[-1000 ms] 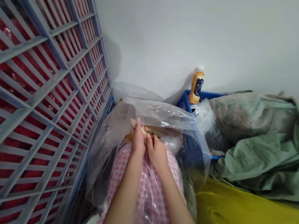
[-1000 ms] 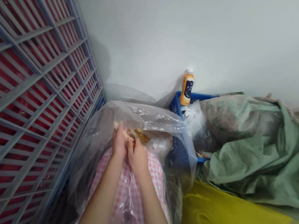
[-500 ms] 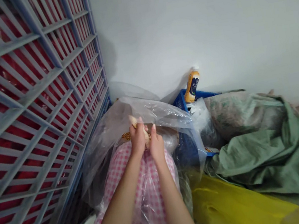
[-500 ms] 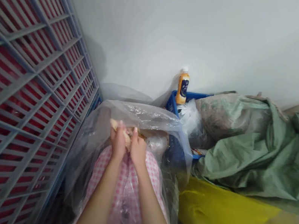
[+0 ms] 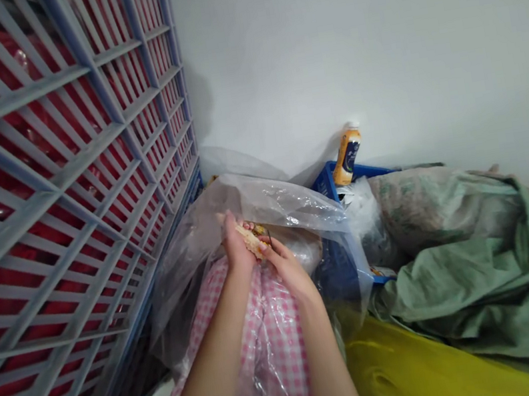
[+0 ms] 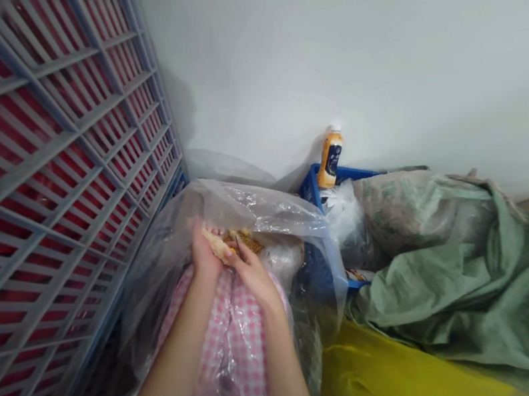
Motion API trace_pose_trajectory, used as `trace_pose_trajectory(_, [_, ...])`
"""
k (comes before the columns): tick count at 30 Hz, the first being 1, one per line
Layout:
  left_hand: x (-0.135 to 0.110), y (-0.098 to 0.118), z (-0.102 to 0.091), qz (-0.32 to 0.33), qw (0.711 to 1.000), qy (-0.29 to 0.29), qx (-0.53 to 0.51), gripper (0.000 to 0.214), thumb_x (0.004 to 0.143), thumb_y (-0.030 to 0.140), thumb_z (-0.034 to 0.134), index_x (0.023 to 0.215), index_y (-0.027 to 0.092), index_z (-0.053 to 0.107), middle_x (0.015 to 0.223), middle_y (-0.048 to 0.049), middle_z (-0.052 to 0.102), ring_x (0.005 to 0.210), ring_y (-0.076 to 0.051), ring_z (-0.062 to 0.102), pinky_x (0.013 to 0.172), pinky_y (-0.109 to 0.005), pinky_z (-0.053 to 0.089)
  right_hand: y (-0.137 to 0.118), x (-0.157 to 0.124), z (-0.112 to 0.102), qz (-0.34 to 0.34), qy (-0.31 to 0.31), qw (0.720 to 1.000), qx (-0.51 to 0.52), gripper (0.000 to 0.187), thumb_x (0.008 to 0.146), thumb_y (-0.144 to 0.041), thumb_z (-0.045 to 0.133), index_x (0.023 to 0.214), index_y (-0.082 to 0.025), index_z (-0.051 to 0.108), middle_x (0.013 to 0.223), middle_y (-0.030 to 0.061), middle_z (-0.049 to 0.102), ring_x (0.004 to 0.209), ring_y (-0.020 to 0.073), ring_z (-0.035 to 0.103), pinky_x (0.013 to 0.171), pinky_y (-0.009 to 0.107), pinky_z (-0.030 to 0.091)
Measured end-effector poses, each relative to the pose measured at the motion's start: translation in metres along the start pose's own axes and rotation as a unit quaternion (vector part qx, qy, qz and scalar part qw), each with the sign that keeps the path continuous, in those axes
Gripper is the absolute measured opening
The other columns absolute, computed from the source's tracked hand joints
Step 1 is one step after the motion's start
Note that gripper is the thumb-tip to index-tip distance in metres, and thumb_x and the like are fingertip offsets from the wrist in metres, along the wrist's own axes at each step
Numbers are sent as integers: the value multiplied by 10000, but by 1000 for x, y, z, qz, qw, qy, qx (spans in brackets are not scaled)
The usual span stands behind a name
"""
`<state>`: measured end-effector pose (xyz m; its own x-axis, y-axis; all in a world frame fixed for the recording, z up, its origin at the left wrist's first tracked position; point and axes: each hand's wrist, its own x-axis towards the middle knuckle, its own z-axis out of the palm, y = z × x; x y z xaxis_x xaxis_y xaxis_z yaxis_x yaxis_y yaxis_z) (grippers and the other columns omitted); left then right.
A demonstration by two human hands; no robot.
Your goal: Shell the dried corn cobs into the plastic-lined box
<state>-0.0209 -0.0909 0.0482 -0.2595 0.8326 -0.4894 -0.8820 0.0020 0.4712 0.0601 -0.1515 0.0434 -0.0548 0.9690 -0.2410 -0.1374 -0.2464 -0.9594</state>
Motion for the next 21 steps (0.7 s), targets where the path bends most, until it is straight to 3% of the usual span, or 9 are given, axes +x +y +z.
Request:
trace_pose_trajectory(4, [2,-5,0,50,998,-20,40,417,597,463,687,651,211,359,534,80,346,414,-59,352,459,-209,308,-5,1,-1,29,-20,999,41,299,644,-422,662,863,-226,606,669,-9,585,611,140,533,469,223,363])
trace_pose_trajectory(9, [2,-8,-1,85,993,-26,79,462,584,551,671,617,204,367,547,68,352,425,-57,376,452,-214,303,-4,3,0,22,-14,999,41,289,640,-428,663,832,-225,590,625,-15,546,567,127,489,436,214,314])
trace_pose_trajectory(21, [-3,-11,0,126,987,-29,98,424,647,542,617,603,200,369,534,62,359,440,-64,394,480,-219,345,6,5,-2,-16,5,1000,-1,305,694,-472,625,861,-223,572,659,-16,559,610,133,512,478,214,363])
